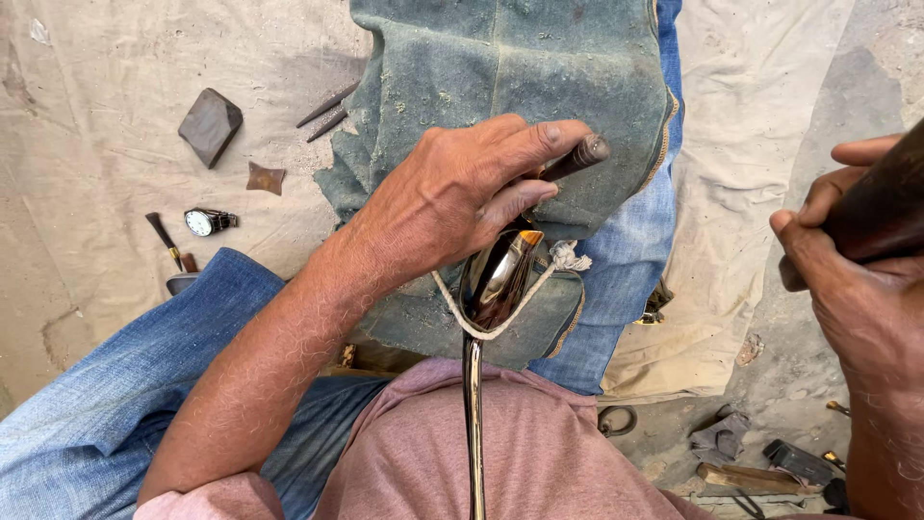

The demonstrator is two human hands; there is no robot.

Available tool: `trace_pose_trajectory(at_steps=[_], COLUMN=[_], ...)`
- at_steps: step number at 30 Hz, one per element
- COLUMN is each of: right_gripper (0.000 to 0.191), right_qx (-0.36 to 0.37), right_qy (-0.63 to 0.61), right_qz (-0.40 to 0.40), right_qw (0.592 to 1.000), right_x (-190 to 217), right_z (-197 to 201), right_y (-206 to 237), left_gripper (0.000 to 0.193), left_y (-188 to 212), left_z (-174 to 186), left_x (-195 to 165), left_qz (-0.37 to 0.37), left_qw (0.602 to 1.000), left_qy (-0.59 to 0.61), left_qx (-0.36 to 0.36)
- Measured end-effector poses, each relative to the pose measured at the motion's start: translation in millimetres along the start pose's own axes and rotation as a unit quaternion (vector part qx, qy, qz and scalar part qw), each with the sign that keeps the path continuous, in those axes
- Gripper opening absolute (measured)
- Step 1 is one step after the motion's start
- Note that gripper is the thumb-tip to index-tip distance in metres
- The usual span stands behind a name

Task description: The person sits cross-legged and uses a wooden mallet and metal punch to shape a shiny, curved metal object resting on a denim pad. They repeatedly strike the punch to refine the object's form, occasionally repositioning the object and tools.

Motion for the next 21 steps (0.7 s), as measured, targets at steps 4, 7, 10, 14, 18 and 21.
trace_pose_trajectory(at_steps=[4,7,10,14,18,21], right_gripper=[0.04,0.034,0.04,0.042,0.045,0.042], right_qx=[-0.007,0.027,-0.041,-0.002,-0.133,0.013], right_qy=[0.298,0.293,0.094,0.382,0.124,0.316], right_qz=[0.041,-0.02,-0.044,0.063,-0.109,0.103], right_qw=[0.954,0.956,0.994,0.922,0.977,0.943], right_x=[43,43,44,62,14,32], right_z=[-15,-24,-16,-25,8,-11], right_y=[1,-6,-8,-3,8,-10], left_gripper=[0.044,0.043,0.041,0.042,0.043,0.044], left_y=[0,-1,-3,-5,-2,1], left_z=[2,0,-1,10,3,0], left_x=[-2,-3,-5,-13,-4,0], left_qz=[0.001,0.01,0.002,-0.036,0.014,0.034], left_qw=[1.0,1.0,1.0,0.998,0.999,0.999], left_qy=[0.01,0.004,0.008,0.034,0.025,0.013], left_qx=[-0.004,0.006,0.009,-0.049,-0.03,-0.037])
Point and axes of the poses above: each hand's wrist, its own y-axis away from the middle knuckle, its own z-axis out of the back of the hand, x = y × z, the point moved 10 cm from there along -y, towards the middle knuckle, and after that the axes turned 3 degrees about z, right-handed, at the moved point
